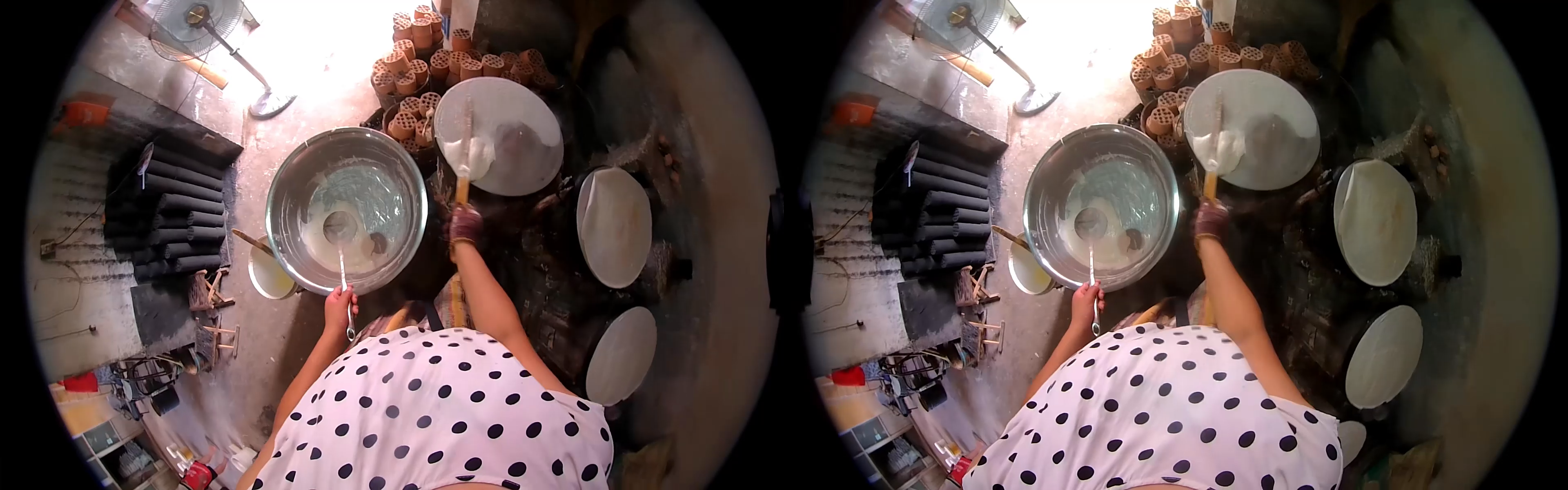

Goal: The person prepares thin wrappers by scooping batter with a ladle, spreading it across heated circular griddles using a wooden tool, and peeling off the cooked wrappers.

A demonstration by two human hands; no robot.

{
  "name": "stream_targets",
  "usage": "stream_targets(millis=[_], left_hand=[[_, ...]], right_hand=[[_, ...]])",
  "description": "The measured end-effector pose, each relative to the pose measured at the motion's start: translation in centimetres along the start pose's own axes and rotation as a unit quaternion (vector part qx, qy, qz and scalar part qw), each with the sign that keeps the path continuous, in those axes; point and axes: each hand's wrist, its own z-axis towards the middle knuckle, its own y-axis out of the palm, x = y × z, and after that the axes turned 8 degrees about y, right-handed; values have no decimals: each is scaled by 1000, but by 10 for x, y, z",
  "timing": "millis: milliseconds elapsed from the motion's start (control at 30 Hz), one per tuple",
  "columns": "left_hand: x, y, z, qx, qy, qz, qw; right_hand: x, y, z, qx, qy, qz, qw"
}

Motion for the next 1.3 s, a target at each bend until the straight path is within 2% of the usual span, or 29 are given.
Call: stream_targets(millis=[67,100,133,200,267,300,333,367,500,533,600,733,800,867,900,933,1000,1100,1133,1200,1267,1300], left_hand=[[3,-14,-5,-5,-1,2,1000],[7,-19,-10,-3,2,7,1000],[8,-25,-14,-1,5,14,1000],[10,-37,-16,-12,9,21,1000],[13,-43,-22,-13,18,21,1000],[13,-47,-21,-14,21,23,999],[12,-51,-19,-16,24,27,999],[10,-55,-16,-22,27,27,999],[19,-54,-14,-17,42,41,998],[18,-53,-15,-23,39,38,998],[20,-49,-9,-13,50,45,998],[15,-41,3,-48,76,28,996],[12,-35,10,-55,74,21,996],[18,-23,7,-68,77,4,995],[21,-19,9,-71,81,9,994],[23,-15,10,-83,76,14,994],[28,-1,10,-94,69,20,993],[39,26,-1,-98,80,25,992],[42,36,-2,-99,78,27,992],[45,55,-4,-99,78,29,992],[46,75,-5,-109,79,17,991],[45,87,-5,-109,78,20,991]], right_hand=[[6,-50,-5,-55,22,141,988],[-8,-57,-22,47,8,45,998],[-22,-56,-34,71,29,93,993],[-32,-28,-41,50,9,170,984],[-10,9,-12,-99,24,226,969],[25,31,32,-10,-144,-22,989],[-21,39,-29,-31,2,-83,996],[-12,33,-29,-30,2,-78,996],[20,-24,-7,-25,100,95,990],[14,-36,-21,37,59,51,996],[-3,-63,-42,92,14,23,995],[-22,-82,-52,116,52,65,990],[-22,-60,-48,-7,61,172,983],[-35,-45,-74,-55,74,16,996],[-16,-54,-48,-93,114,-18,989],[-9,-69,-40,-93,113,-13,989],[-1,-108,-30,-32,101,6,994],[-17,-167,-13,20,45,-8,999],[-51,-177,-30,31,125,-53,990],[-65,-193,-6,36,134,-41,990],[-63,-182,10,-24,51,17,998],[-55,-180,22,-146,162,152,964]])
